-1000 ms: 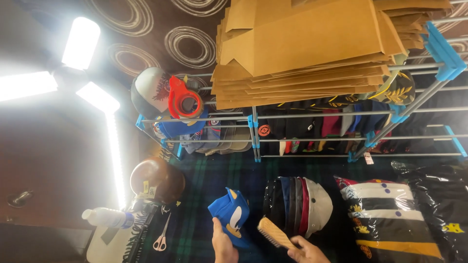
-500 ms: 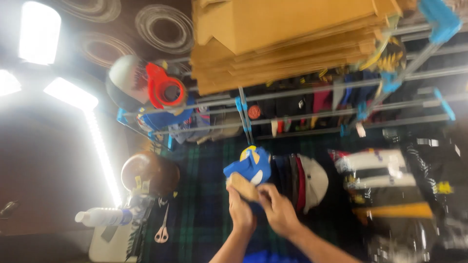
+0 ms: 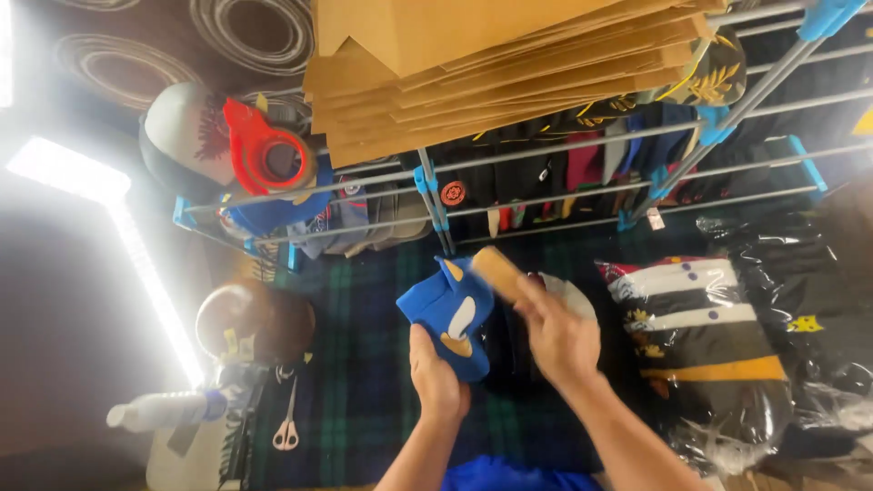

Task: Brushing dust off various hats and organizing them onto a metal storage rack.

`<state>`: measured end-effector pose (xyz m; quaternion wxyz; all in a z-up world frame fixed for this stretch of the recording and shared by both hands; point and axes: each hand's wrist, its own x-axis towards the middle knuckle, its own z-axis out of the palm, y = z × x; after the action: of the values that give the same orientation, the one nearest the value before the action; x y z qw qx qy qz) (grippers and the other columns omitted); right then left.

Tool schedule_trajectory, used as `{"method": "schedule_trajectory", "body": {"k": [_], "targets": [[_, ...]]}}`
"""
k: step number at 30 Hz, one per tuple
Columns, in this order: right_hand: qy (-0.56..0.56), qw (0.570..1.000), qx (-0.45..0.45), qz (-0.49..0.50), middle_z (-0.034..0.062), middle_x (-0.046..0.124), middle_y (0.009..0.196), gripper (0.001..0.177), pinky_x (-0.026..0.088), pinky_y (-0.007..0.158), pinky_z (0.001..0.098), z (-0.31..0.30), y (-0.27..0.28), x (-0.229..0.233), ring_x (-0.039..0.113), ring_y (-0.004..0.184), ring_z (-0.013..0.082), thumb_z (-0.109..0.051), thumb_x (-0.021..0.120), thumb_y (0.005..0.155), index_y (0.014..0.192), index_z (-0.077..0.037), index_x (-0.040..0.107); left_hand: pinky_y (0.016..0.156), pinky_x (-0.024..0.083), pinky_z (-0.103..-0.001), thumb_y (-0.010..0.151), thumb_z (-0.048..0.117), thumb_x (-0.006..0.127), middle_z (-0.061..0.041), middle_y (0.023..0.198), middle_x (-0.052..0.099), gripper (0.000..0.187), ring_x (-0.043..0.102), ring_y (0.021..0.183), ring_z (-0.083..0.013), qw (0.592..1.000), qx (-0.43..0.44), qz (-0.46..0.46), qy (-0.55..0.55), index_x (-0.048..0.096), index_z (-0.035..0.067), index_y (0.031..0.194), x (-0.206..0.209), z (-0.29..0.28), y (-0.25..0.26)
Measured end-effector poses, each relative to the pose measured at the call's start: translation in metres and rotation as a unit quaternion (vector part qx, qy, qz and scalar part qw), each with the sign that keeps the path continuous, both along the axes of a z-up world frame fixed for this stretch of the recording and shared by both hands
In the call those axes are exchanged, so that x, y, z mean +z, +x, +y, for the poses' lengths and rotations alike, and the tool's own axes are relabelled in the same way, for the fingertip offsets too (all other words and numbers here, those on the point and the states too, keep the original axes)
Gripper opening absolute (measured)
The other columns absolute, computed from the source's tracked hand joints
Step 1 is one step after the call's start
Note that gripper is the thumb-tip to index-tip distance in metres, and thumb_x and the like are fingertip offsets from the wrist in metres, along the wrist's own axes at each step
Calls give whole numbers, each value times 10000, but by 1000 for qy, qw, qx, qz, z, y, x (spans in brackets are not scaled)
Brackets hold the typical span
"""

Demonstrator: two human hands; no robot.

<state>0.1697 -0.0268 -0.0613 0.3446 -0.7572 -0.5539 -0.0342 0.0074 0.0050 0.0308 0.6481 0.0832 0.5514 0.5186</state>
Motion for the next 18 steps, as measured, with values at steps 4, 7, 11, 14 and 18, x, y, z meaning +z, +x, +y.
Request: {"method": "schedule_trajectory", "body": {"k": [4,7,11,14,18], "targets": [[-34,995,-2,93,-14,733,1283,390,586,706,399,0,3,27,723,1097,212,-344,556,1009,1382,-267,639,1003,542,-478,1032,465,334,-158,1376,653,617,648,1200,-320,997,-25,38,-61,459,144,1543,10,5,2],[47,986,132,91,-96,787,925,327,560,609,292,-11,-26,44,753,816,123,-150,701,896,1199,-272,705,911,559,-396,1079,377,344,-174,1204,677,521,654,1048,-256,999,4,-19,41,551,39,1418,4,6,13],[78,985,145,54,-25,715,937,430,562,550,304,-12,-11,18,707,742,134,-180,717,920,1339,-253,658,954,546,-439,1047,376,371,-160,1317,674,507,661,1155,-303,1000,-17,-11,5,548,103,1436,44,3,19],[23,990,81,115,19,761,1204,406,626,620,334,-5,16,12,774,920,171,-227,619,967,1373,-238,629,1018,535,-506,1018,444,354,-189,1410,636,628,642,1225,-358,999,-19,-25,-10,427,130,1558,33,4,13],[71,992,99,34,-115,771,1184,348,554,564,279,-1,3,46,754,804,94,-199,715,920,1255,-281,677,841,565,-403,1068,385,370,-164,1128,679,502,647,960,-244,998,-20,12,57,583,75,1400,-21,4,12]]}}
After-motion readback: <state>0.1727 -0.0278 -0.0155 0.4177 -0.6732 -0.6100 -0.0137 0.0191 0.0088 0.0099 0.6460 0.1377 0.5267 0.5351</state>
